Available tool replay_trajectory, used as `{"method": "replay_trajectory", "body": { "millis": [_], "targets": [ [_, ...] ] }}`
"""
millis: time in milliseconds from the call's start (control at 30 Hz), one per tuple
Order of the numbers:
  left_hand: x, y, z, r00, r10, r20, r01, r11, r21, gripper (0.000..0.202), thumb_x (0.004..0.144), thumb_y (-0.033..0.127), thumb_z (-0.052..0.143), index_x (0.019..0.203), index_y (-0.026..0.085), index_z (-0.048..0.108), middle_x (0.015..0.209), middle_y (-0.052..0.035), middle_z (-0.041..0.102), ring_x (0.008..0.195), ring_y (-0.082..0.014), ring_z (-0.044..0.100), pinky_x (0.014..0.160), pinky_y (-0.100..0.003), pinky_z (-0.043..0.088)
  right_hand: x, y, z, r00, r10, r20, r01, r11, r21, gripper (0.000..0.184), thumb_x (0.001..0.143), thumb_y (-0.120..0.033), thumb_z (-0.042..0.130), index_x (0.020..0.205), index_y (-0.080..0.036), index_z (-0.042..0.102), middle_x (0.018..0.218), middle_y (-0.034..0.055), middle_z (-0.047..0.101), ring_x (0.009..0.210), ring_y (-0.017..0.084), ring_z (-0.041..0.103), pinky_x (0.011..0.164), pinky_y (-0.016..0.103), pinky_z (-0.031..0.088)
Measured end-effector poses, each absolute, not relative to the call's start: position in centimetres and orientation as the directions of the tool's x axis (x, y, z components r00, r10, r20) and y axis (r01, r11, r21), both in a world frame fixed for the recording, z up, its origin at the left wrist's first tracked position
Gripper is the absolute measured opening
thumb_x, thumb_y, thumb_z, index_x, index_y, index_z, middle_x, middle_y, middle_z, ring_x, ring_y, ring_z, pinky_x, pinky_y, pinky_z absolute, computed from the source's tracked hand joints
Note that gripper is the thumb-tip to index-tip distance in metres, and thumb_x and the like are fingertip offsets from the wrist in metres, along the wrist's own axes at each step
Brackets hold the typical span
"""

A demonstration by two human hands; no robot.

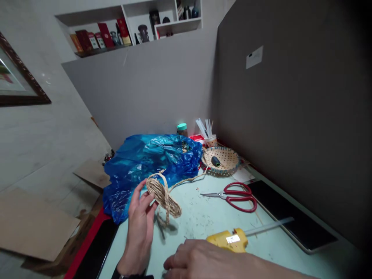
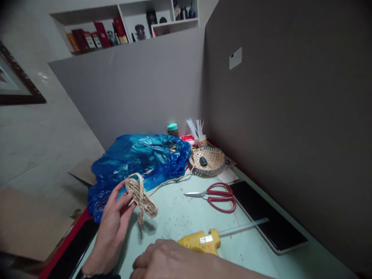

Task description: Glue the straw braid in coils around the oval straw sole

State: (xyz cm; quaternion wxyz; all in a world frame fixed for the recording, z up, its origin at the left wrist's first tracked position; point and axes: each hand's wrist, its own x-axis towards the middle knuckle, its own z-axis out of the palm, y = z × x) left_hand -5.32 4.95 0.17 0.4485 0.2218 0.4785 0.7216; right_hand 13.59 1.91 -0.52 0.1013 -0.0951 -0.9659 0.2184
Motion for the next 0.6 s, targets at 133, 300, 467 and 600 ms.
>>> {"method": "replay_trajectory", "body": {
  "millis": [133,300,467,600],
  "targets": [
    [-4.6,5.0,-0.9,-0.442,0.882,-0.164,-0.426,-0.045,0.904,0.049,0.067,0.013,0.083,0.113,0.019,0.070,0.100,-0.0068,0.076,0.082,-0.0152,0.071,0.072,-0.022,0.055,13.8,3.4,-1.4,-0.952,0.277,0.129,0.189,0.866,-0.463,0.010,0.093,-0.022,0.067,0.102,-0.018,0.069,0.111,0.0021,0.073,0.085,0.013,0.065,0.067,0.024,0.039],
    [-4.8,5.4,-2.2,-0.427,0.879,-0.212,-0.401,0.026,0.916,0.040,0.072,0.015,0.078,0.111,0.020,0.069,0.100,-0.0069,0.077,0.083,-0.0159,0.073,0.076,-0.024,0.057,17.6,4.4,2.2,-0.805,0.583,0.106,0.447,0.716,-0.537,0.012,0.081,-0.004,0.063,0.082,-0.015,0.059,0.084,-0.0003,0.069,0.072,0.010,0.059,0.061,0.022,0.032],
    [-5.1,5.7,-3.3,-0.382,0.892,-0.241,-0.342,0.106,0.934,0.049,0.065,0.021,0.087,0.111,0.020,0.070,0.096,-0.0071,0.078,0.085,-0.0220,0.076,0.075,-0.029,0.059,18.9,10.8,3.7,-0.544,0.831,0.119,0.618,0.492,-0.613,0.027,0.108,-0.032,0.052,0.098,-0.011,0.064,0.075,-0.0009,0.061,0.063,0.008,0.056,0.062,0.021,0.049],
    [-5.0,6.4,-4.9,-0.355,0.912,-0.204,-0.252,0.117,0.961,0.058,0.056,0.035,0.095,0.106,0.019,0.072,0.083,-0.0065,0.077,0.081,-0.0277,0.077,0.069,-0.032,0.058,19.1,20.4,4.7,-0.294,0.933,0.209,0.695,0.359,-0.623,0.034,0.105,-0.042,0.059,0.122,-0.012,0.063,0.111,0.0079,0.065,0.095,0.016,0.065,0.085,0.034,0.059]
  ]
}}
